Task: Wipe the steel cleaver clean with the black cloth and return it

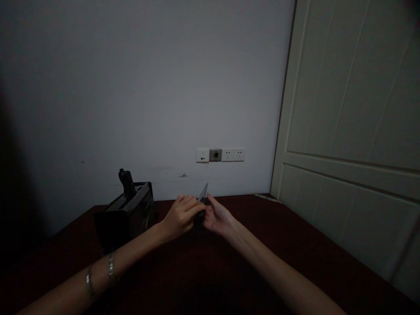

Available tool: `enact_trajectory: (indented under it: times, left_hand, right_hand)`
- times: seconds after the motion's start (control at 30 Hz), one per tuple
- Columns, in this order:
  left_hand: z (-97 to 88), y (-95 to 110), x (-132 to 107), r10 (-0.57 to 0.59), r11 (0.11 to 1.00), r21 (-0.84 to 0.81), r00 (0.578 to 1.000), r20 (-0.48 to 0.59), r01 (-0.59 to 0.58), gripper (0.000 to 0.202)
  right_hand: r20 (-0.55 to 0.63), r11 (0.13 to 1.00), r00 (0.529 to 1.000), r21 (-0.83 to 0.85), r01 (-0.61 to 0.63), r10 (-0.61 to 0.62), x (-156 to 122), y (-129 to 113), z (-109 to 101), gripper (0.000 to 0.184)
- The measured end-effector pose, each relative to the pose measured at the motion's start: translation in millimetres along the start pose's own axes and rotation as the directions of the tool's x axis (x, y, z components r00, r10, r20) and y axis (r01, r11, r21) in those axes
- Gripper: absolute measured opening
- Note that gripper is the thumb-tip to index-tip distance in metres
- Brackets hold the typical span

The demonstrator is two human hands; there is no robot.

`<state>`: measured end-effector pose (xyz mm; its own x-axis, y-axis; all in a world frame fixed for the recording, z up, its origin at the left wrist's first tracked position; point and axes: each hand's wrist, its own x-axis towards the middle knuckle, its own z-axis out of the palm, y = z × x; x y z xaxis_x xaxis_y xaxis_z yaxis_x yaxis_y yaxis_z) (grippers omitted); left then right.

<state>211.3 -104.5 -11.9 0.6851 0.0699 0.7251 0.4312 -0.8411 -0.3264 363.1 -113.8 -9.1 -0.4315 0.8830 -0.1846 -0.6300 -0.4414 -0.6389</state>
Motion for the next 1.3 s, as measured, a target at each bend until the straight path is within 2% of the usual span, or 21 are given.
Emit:
enact_trajectory:
  times: [0.2,0.47,0.73,0.93,1.17,1.3]
  left_hand:
    - [1.9,12,-11,0.063,0.994,0.085,0.998,-0.007,-0.063,0.029]
    - [17.2,26,-28,0.161,0.977,0.152,0.986,-0.047,-0.152,0.03]
    - [19.7,40,-33,0.239,0.951,0.199,0.971,0.011,-0.236,0.03]
    - [24.7,49,-34,0.243,0.942,0.234,0.97,0.024,-0.241,0.03]
    - [31.1,63,-38,0.179,0.937,0.287,0.979,0.095,-0.199,0.033]
    - [37.1,69,-43,0.056,0.963,0.249,0.982,0.18,-0.1,0.04]
  right_hand:
    - [-0.162,0.992,0.986,-0.126,0.011,-0.031,-4,0,-9,0.045]
    - [-0.199,0.966,0.977,-0.256,0.02,-0.074,-1,6,-22,0.043]
    - [-0.236,0.933,0.965,-0.359,0.024,-0.116,1,12,-28,0.048]
    - [-0.255,0.902,0.945,-0.425,0.08,-0.204,-3,17,-27,0.048]
    - [-0.289,0.853,0.895,-0.496,0.162,-0.338,-2,23,-25,0.049]
    - [-0.298,0.865,0.885,-0.463,0.194,-0.358,3,26,-29,0.048]
